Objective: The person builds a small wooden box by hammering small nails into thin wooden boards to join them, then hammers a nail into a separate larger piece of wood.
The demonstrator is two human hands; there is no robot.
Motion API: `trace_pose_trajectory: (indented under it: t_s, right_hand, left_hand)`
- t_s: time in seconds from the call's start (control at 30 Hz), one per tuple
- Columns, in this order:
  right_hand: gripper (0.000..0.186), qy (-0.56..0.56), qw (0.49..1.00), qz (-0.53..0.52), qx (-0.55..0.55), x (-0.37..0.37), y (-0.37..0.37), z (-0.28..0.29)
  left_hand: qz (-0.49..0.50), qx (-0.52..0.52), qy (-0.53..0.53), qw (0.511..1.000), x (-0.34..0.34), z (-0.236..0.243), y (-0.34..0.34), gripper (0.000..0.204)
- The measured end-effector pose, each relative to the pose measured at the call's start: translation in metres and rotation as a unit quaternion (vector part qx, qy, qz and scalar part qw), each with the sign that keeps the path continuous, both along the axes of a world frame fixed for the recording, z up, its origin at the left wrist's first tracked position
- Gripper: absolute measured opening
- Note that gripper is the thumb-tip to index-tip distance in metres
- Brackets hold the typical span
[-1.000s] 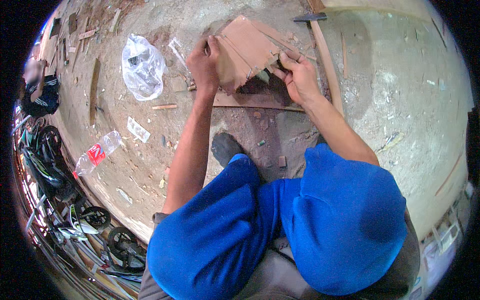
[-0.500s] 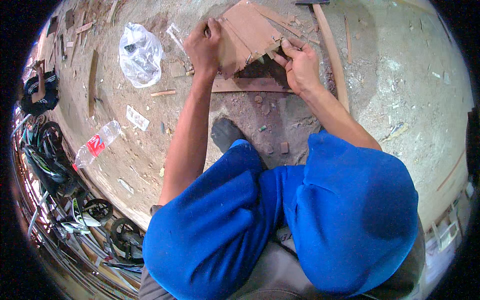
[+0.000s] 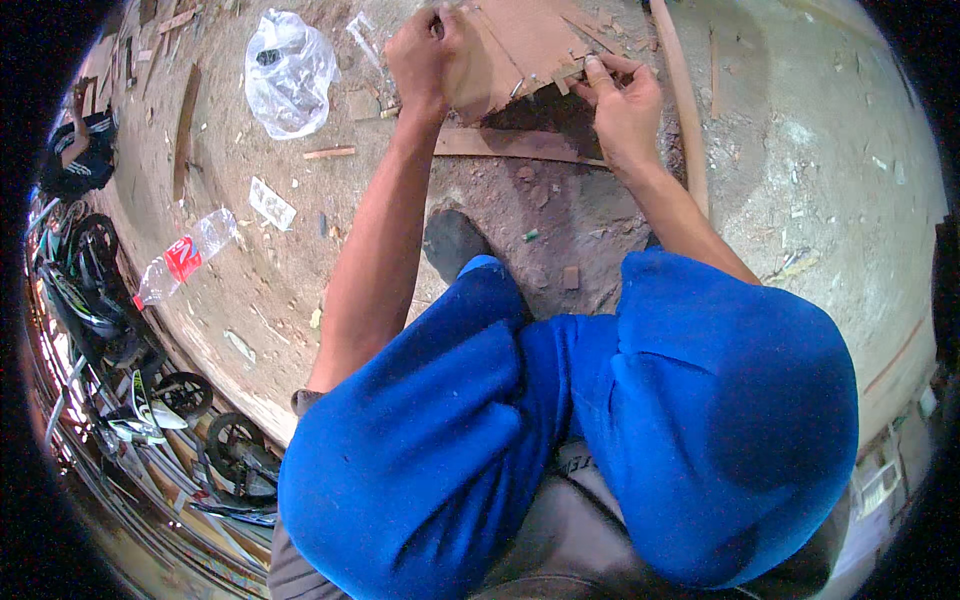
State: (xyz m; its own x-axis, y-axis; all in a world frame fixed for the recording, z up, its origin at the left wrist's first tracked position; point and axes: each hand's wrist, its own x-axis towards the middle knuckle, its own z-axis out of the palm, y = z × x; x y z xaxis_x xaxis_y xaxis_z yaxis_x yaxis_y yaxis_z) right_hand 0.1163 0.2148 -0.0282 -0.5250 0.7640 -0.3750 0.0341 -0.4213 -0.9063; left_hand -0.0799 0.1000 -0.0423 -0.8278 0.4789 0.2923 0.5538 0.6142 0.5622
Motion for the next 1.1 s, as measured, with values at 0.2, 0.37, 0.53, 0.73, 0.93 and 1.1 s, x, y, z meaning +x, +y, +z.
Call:
trace_pose_trajectory:
  t_s: [0.2,0.37,0.53,0.73,0.93,1.1]
  right_hand:
    - [0.031,0.005,0.997,0.076,0.012,0.025,0.025,-0.007]
    - [0.05,-0.371,0.7,0.109,0.6,0.092,0.039,-0.001]
    - [0.047,-0.405,0.778,0.131,0.463,0.127,0.071,-0.022]
    - [0.035,-0.213,0.959,0.161,0.093,0.114,0.049,0.052]
    - [0.043,-0.165,0.959,0.219,-0.07,0.112,0.065,0.133]
    - [0.043,-0.226,0.932,0.278,-0.057,0.102,0.074,0.167]
  left_hand:
    - [0.011,-0.015,-0.007,1.0,0.0,-0.003,-0.001,0.041]
    - [0.06,0.015,-0.006,0.998,0.015,0.014,-0.006,0.033]
    - [0.015,-0.048,-0.065,0.997,0.029,0.018,-0.008,0.028]
    - [-0.032,-0.05,-0.078,0.995,0.048,0.029,-0.026,0.039]
    - [-0.11,-0.043,0.147,0.982,0.028,0.039,-0.003,0.045]
    - [-0.271,-0.012,0.092,0.958,0.017,0.037,0.024,0.056]
